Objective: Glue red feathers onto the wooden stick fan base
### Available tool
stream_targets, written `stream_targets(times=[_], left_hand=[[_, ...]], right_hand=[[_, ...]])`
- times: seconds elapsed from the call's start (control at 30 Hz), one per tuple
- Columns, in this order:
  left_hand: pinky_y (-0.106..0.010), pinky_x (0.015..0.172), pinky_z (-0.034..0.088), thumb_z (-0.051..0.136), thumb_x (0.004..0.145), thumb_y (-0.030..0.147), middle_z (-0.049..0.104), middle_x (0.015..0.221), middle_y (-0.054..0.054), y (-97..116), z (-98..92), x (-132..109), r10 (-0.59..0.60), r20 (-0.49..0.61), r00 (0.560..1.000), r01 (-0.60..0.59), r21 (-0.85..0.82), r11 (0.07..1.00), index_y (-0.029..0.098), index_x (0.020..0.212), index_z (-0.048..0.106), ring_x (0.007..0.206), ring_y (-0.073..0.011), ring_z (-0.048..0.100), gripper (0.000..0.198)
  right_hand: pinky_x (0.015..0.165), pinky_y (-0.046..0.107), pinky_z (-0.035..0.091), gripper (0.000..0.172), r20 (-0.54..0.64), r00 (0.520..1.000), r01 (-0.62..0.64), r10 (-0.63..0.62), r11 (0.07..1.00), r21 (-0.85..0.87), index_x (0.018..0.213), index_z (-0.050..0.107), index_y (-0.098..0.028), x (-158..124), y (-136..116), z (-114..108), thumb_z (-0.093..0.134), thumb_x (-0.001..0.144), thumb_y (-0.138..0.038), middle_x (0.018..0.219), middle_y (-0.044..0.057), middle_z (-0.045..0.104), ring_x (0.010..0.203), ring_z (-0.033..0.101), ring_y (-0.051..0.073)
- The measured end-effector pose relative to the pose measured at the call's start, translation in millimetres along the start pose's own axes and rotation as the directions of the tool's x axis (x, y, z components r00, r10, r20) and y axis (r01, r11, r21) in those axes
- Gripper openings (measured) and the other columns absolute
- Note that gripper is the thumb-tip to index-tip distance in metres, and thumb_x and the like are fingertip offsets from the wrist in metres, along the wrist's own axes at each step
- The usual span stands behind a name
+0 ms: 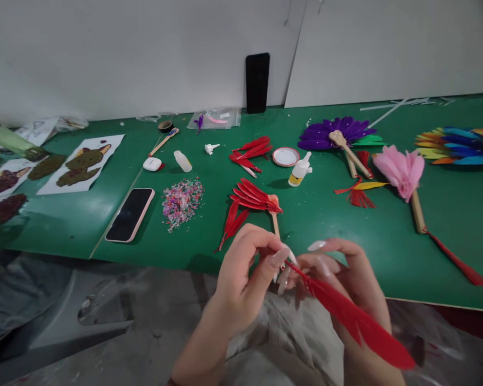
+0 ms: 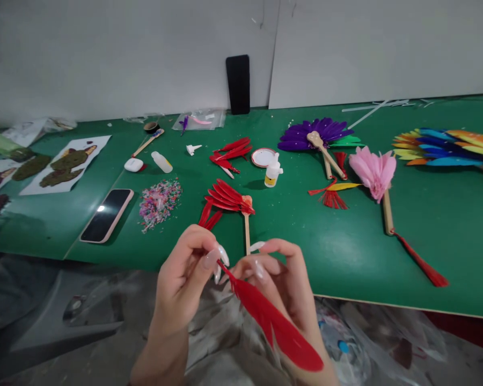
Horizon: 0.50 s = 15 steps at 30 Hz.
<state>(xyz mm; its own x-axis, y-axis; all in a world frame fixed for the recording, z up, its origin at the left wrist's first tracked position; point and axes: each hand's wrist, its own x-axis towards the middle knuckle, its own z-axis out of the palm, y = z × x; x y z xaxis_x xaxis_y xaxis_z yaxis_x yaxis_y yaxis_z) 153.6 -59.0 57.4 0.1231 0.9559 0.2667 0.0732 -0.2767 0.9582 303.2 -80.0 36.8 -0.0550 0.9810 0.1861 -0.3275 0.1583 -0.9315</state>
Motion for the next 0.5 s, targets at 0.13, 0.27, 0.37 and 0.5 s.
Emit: stream_targets(times=[0.13,0.27,0.37,0.5], left_hand=[[-0.024,0.061,0.043,0.05,0.092,0.019,0.055,0.085,-0.002,0,-0.1,-1,0.047,0.048,0.998,-0.048,0.013,0.999,0.022,0.092,0.059,0.074,-0.0126,0.053,0.009],[-0.022,0.064,0.044,0.049,0.092,0.017,0.056,0.089,-0.002,1,-1.9,1,0.077,0.12,0.99,-0.084,0.055,0.995,0.023,0.099,0.059,0.077,-0.0122,0.053,0.014],[-0.022,0.066,0.045,0.051,0.091,0.017,0.056,0.092,-0.002,1,-4.6,2,0.09,0.135,0.987,-0.1,0.076,0.992,0.024,0.104,0.059,0.076,-0.0117,0.054,0.017],[-0.023,0.065,0.046,0.058,0.087,0.02,0.059,0.094,-0.004,1,-7.9,3,0.097,0.176,0.98,-0.117,0.107,0.987,0.023,0.104,0.059,0.076,-0.013,0.055,0.017]], right_hand=[[0.041,0.022,0.05,0.061,0.181,0.945,-0.293,0.273,0.951,0.096,0.074,0.065,-0.019,2,-9,-1,0.033,0.086,-0.069,0.059,0.005,0.067,0.047,0.063,0.015],[0.038,0.019,0.044,0.038,0.188,0.912,-0.378,0.364,0.924,0.048,0.068,0.064,-0.017,-4,-20,10,0.052,0.09,-0.046,0.05,0.0,0.06,0.04,0.054,0.01],[0.034,0.017,0.039,0.034,0.156,0.919,-0.357,0.362,0.932,-0.057,0.066,0.062,-0.017,-7,-22,14,0.05,0.092,-0.036,0.047,-0.002,0.055,0.035,0.048,0.008],[0.035,0.017,0.035,0.036,0.076,0.967,-0.208,0.244,0.923,-0.325,0.061,0.059,-0.017,-6,-25,14,0.051,0.092,-0.034,0.042,-0.004,0.05,0.034,0.045,0.006]])
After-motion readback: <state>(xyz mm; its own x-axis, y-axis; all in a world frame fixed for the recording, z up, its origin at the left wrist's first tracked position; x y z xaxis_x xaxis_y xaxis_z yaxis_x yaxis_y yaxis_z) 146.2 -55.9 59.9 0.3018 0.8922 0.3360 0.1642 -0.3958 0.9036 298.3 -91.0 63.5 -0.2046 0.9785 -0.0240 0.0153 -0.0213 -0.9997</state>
